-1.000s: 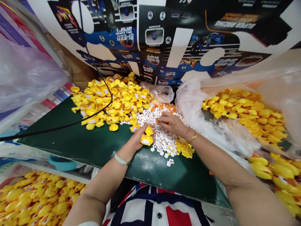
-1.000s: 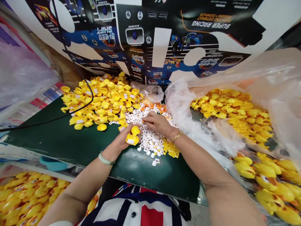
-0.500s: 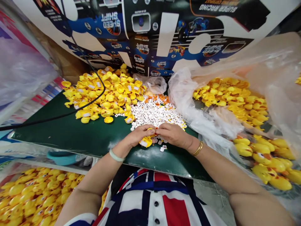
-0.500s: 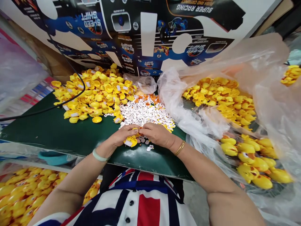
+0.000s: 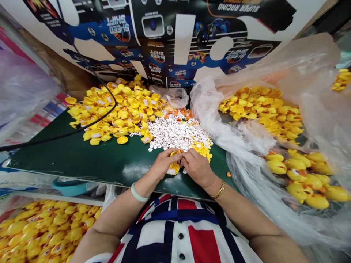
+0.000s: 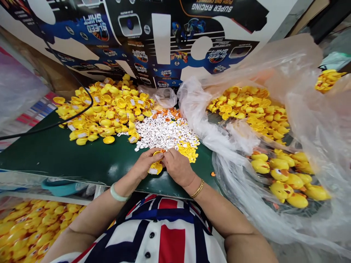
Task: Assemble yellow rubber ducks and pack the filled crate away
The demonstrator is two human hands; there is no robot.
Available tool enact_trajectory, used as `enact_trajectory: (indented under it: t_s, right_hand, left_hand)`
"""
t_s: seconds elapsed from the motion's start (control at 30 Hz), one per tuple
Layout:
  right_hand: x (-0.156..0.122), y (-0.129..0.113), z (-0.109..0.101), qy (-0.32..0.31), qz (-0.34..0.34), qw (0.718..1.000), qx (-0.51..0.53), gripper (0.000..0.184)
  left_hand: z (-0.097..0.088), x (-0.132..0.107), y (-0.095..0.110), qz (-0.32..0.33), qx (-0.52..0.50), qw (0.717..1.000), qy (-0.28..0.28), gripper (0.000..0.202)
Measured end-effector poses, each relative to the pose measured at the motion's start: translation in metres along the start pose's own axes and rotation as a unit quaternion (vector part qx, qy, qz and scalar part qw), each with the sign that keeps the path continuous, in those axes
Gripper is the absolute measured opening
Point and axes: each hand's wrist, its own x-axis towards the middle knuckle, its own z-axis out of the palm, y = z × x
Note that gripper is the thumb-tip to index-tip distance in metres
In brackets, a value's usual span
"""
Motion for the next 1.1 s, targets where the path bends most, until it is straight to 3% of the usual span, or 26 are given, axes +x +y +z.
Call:
enact_trajectory:
  t_s: [0.17, 0.3, 0.37, 0.53, 0.63, 0.7, 0.8, 0.97, 1.03, 1.1]
  right_hand:
    - [-0.001, -0.008, 0.001, 0.002, 0.041, 0.999, 0.028, 0.025]
    - [-0.002, -0.012, -0.003, -0.014, 0.116, 0.974, 0.194, 0.021]
    - [-0.005, -0.007, -0.004, -0.019, 0.185, 0.931, 0.315, 0.018]
    - [-0.020, 0.013, -0.005, -0.012, 0.408, 0.764, 0.500, 0.041]
    - [-0.027, 0.017, -0.005, -0.022, 0.449, 0.701, 0.553, 0.043]
    - [-0.028, 0.015, -0.006, 0.002, 0.448, 0.675, 0.586, 0.044]
    - [-0.026, 0.011, -0.008, 0.039, 0.424, 0.682, 0.594, 0.040]
    - [-0.023, 0.012, -0.008, 0.078, 0.371, 0.782, 0.494, 0.024]
    - [-0.022, 0.012, -0.006, 0.066, 0.375, 0.786, 0.487, 0.023]
    - [-0.021, 0.012, -0.004, 0.048, 0.399, 0.755, 0.519, 0.024]
  left_hand:
    - [0.003, -0.002, 0.000, -0.037, -0.044, 0.998, 0.010, 0.040]
    - [0.001, -0.002, 0.001, -0.034, -0.037, 0.999, 0.017, 0.036]
    - [-0.004, -0.001, 0.001, -0.030, -0.006, 1.000, 0.004, 0.035]
    - [-0.013, 0.000, -0.002, -0.042, 0.055, 0.997, -0.024, 0.034]
    - [-0.014, 0.001, -0.006, -0.055, 0.062, 0.996, -0.039, 0.033]
    - [-0.012, 0.001, -0.008, -0.066, 0.061, 0.995, -0.040, 0.034]
    - [-0.007, 0.001, -0.007, -0.072, 0.057, 0.995, -0.044, 0.035]
    - [-0.001, 0.001, -0.007, -0.081, 0.066, 0.993, -0.050, 0.038]
    - [0.000, 0.001, -0.009, -0.082, 0.069, 0.993, -0.054, 0.039]
    - [-0.001, 0.002, -0.011, -0.081, 0.074, 0.992, -0.058, 0.039]
